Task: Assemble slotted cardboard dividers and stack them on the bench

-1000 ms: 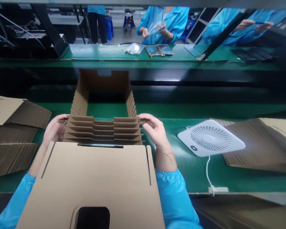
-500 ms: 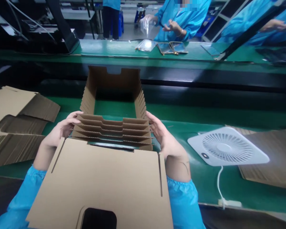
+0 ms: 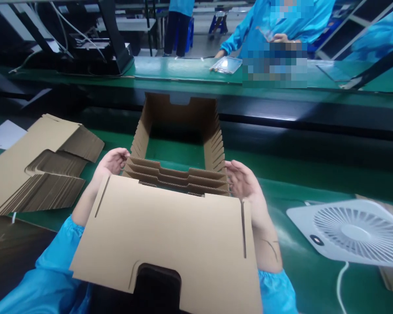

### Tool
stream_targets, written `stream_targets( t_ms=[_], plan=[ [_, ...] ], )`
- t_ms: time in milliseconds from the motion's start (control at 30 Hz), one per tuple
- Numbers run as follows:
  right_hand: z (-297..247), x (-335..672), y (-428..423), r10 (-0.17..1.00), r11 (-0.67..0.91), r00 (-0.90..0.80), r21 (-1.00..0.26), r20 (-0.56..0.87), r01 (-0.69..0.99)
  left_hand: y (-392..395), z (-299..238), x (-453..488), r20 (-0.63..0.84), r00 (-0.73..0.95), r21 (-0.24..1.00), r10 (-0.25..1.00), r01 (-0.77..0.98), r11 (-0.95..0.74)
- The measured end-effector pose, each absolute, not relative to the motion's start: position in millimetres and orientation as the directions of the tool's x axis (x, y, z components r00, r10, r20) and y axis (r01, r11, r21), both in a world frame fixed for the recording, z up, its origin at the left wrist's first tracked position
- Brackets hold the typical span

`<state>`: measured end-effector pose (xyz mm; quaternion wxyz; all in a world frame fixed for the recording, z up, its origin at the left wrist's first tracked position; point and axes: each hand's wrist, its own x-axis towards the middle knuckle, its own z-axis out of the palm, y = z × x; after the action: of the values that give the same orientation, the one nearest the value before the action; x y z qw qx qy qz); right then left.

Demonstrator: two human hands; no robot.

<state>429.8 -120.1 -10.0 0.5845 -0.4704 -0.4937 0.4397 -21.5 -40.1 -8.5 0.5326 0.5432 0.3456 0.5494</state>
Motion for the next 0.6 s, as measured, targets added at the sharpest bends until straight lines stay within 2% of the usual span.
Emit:
stream_targets(
  t_ms=[133,233,333,400,467,600],
  plan=[
    [-1.9,417.2,-123.3,0.966,0.229,0.138,-0.971,0.218,-0.069,-43.3,-15.6,-17.8,0.237,0.206,0.958,0.949,-0.214,-0.192],
    [6.2,416.7,-127.9,0.978,0.194,0.090,-0.977,0.187,-0.086,-42.4,-18.2,-22.4,0.267,0.208,0.940,0.941,-0.273,-0.206],
    [12.0,425.8,-131.8,0.986,0.166,0.012,-0.983,0.166,-0.075,-37.7,-15.4,-36.8,0.351,0.377,0.913,0.857,-0.339,-0.225],
    [13.9,433.0,-133.5,0.987,0.150,-0.059,-0.987,0.153,-0.050,-36.4,-9.5,-46.4,0.368,0.536,0.923,0.760,-0.309,-0.229],
    [14.0,437.9,-135.0,0.981,0.150,-0.117,-0.988,0.153,-0.033,-37.9,-2.2,-51.2,0.337,0.613,0.941,0.714,-0.241,-0.238],
    [10.9,437.3,-139.1,0.980,0.166,-0.107,-0.986,0.167,-0.017,-44.7,7.5,-46.2,0.311,0.583,0.950,0.751,-0.163,-0.267]
  ],
)
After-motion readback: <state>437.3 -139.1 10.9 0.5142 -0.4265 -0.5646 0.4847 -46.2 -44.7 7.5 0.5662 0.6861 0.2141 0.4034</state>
